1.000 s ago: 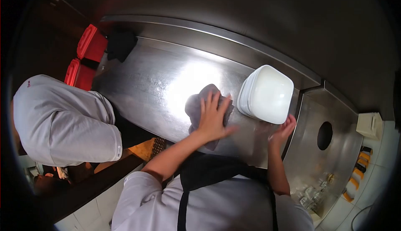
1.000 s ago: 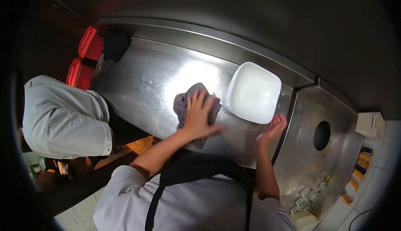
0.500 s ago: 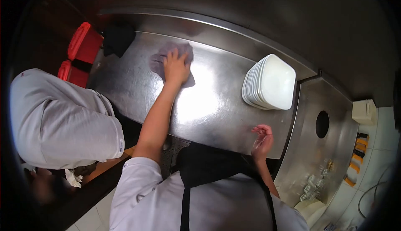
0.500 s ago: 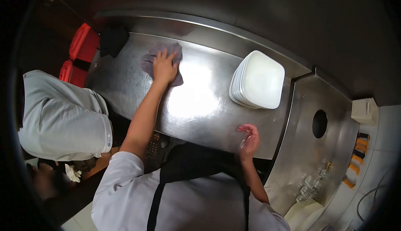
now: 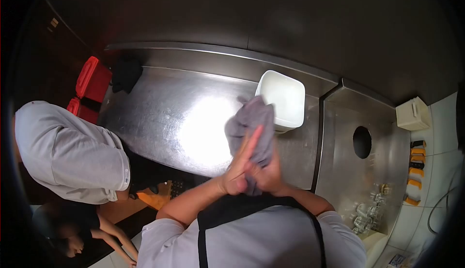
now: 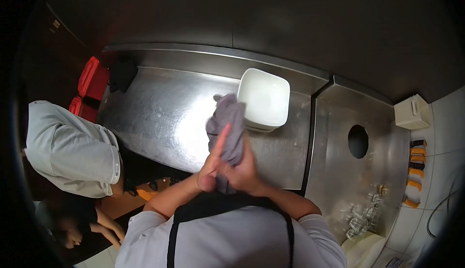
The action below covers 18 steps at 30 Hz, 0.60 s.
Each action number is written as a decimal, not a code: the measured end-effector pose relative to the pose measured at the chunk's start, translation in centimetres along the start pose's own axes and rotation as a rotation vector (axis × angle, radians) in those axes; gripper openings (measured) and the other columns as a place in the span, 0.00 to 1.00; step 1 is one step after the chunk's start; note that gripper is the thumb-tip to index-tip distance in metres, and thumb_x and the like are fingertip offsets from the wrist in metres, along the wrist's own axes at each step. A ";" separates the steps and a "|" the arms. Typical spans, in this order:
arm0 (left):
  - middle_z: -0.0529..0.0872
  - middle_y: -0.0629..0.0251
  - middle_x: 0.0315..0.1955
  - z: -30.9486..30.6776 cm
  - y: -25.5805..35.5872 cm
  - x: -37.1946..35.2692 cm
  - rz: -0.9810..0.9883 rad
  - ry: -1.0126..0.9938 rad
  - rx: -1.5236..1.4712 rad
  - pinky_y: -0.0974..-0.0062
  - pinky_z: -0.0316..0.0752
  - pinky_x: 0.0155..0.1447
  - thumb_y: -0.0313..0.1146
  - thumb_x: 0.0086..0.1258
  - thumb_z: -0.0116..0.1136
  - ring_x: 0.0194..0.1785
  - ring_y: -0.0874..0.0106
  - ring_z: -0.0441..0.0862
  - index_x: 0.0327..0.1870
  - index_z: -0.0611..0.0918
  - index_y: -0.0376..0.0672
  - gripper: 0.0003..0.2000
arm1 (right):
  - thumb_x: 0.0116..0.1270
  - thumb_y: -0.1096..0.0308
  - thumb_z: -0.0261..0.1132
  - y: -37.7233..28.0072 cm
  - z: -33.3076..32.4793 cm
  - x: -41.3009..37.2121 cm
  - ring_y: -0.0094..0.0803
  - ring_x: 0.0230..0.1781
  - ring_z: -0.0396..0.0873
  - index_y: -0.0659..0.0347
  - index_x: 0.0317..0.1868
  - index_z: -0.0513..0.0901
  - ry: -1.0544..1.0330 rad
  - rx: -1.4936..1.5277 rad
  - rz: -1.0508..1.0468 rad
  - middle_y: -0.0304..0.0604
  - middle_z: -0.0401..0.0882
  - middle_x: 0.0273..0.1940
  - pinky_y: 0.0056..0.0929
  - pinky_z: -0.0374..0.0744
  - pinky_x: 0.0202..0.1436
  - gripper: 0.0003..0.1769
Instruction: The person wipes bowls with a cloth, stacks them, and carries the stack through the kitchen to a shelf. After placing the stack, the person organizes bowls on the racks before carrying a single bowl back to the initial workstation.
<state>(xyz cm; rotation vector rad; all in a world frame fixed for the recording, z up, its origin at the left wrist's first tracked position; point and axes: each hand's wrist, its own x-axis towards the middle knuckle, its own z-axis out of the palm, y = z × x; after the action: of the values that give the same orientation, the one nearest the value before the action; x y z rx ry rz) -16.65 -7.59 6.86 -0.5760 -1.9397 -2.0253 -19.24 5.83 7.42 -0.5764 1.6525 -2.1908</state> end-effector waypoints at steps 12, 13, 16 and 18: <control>0.60 0.37 0.74 1.6 -8.1 7.6 -0.177 0.218 0.607 0.51 0.58 0.77 0.47 0.43 0.84 0.76 0.43 0.59 0.77 0.49 0.31 0.65 | 0.70 0.43 0.60 -1.9 -12.3 13.0 0.62 0.81 0.42 0.54 0.78 0.62 -0.266 -1.564 -0.251 0.68 0.49 0.78 0.48 0.49 0.81 0.42; 0.60 0.37 0.73 1.7 -8.3 7.6 -0.179 0.232 0.575 0.52 0.59 0.76 0.46 0.43 0.84 0.76 0.43 0.59 0.77 0.49 0.31 0.64 | 0.70 0.41 0.59 -1.5 -12.3 12.9 0.62 0.81 0.41 0.55 0.79 0.60 -0.291 -1.437 -0.177 0.68 0.48 0.78 0.48 0.48 0.81 0.44; 0.70 0.39 0.67 2.1 -8.8 7.1 -0.107 0.294 0.640 0.60 0.70 0.70 0.41 0.43 0.84 0.66 0.48 0.74 0.77 0.49 0.30 0.63 | 0.70 0.41 0.60 -0.6 -11.2 11.6 0.60 0.78 0.54 0.63 0.76 0.62 -0.270 -1.235 -0.108 0.69 0.58 0.74 0.48 0.58 0.77 0.45; 0.71 0.40 0.65 2.2 -9.1 7.5 -0.202 0.291 0.530 0.60 0.70 0.69 0.40 0.43 0.84 0.66 0.49 0.74 0.77 0.50 0.32 0.62 | 0.70 0.44 0.62 -3.0 -9.1 11.0 0.58 0.70 0.66 0.64 0.72 0.67 -0.212 -1.139 -0.029 0.65 0.70 0.67 0.48 0.66 0.71 0.40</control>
<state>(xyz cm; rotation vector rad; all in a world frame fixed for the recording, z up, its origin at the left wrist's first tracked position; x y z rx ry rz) -27.23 -4.32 2.35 0.0382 -2.2782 -1.4815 -33.40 8.72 9.42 -1.0329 2.6365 -0.9388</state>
